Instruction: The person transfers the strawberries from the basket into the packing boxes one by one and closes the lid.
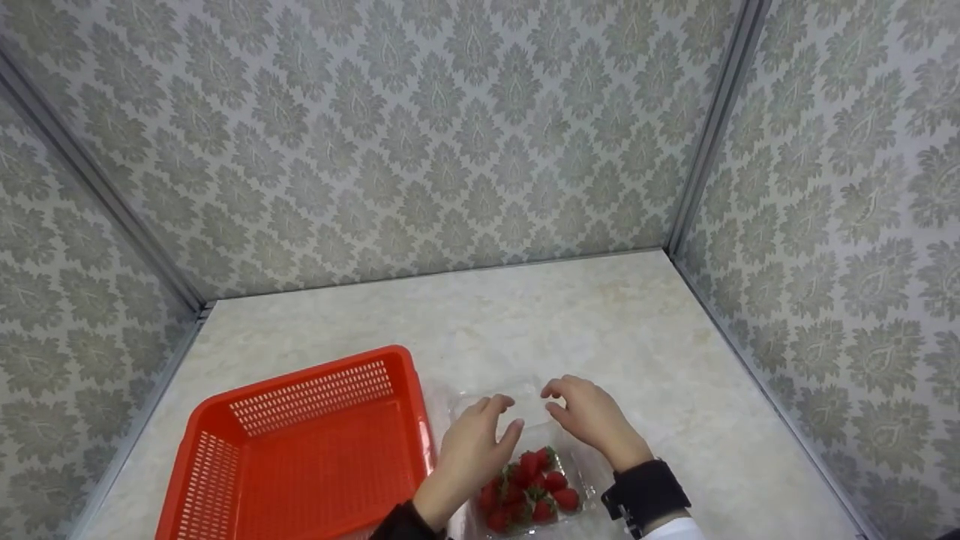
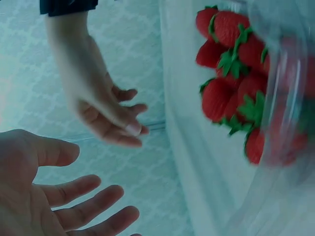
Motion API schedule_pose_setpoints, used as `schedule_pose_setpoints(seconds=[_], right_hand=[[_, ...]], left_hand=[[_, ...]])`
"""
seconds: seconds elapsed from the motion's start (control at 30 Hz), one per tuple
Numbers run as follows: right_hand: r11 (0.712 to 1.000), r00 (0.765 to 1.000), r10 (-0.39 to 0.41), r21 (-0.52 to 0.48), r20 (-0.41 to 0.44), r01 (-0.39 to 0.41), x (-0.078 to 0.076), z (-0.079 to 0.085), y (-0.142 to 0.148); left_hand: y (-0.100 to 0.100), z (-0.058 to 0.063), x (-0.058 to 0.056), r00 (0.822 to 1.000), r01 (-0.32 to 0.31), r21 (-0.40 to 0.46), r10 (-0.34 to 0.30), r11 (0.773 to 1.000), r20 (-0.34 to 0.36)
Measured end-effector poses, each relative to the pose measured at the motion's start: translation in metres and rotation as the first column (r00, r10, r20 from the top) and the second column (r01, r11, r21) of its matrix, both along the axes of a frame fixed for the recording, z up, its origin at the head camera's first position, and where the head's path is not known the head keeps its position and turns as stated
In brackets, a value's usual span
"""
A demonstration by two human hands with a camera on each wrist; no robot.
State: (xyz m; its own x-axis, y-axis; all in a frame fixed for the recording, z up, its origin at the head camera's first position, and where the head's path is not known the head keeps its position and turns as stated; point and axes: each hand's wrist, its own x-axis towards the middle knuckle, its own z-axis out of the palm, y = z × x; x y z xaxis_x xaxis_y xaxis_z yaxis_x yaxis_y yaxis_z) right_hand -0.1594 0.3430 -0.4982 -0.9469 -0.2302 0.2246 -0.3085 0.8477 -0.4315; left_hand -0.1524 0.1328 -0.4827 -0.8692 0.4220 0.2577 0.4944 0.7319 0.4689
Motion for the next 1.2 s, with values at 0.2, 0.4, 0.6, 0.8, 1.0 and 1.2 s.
schedule_pose_setpoints(seconds=[0.2, 0.4, 0.6, 0.8, 1.0, 1.2], right_hand=[[0.997, 0.998, -0.050, -0.051, 0.044, 0.052, -0.015, -0.014, 0.001], [0.989, 0.989, -0.108, -0.088, 0.099, 0.117, -0.026, -0.024, 0.000], [0.990, 0.985, -0.095, -0.092, 0.145, 0.110, -0.033, -0.028, 0.004], [0.993, 0.978, -0.056, -0.088, 0.199, 0.074, -0.038, -0.033, 0.007], [0.994, 0.972, -0.006, -0.108, 0.236, 0.032, -0.043, -0.035, 0.004], [0.988, 0.958, -0.042, -0.131, 0.284, 0.082, -0.045, -0.030, 0.004]], left_hand=[[0.007, -0.023, -0.011, 0.997, -0.069, -0.011, 0.069, 0.998, 0.030], [-0.002, -0.037, -0.024, 0.994, -0.103, -0.005, 0.104, 0.995, 0.042], [-0.016, -0.043, -0.041, 0.987, -0.152, 0.000, 0.152, 0.988, 0.051], [-0.027, -0.047, -0.055, 0.982, -0.168, -0.079, 0.174, 0.983, 0.074], [-0.029, -0.050, -0.060, 0.974, -0.198, -0.118, 0.209, 0.973, 0.087], [-0.026, -0.049, -0.061, 0.978, -0.173, -0.086, 0.181, 0.981, 0.100]])
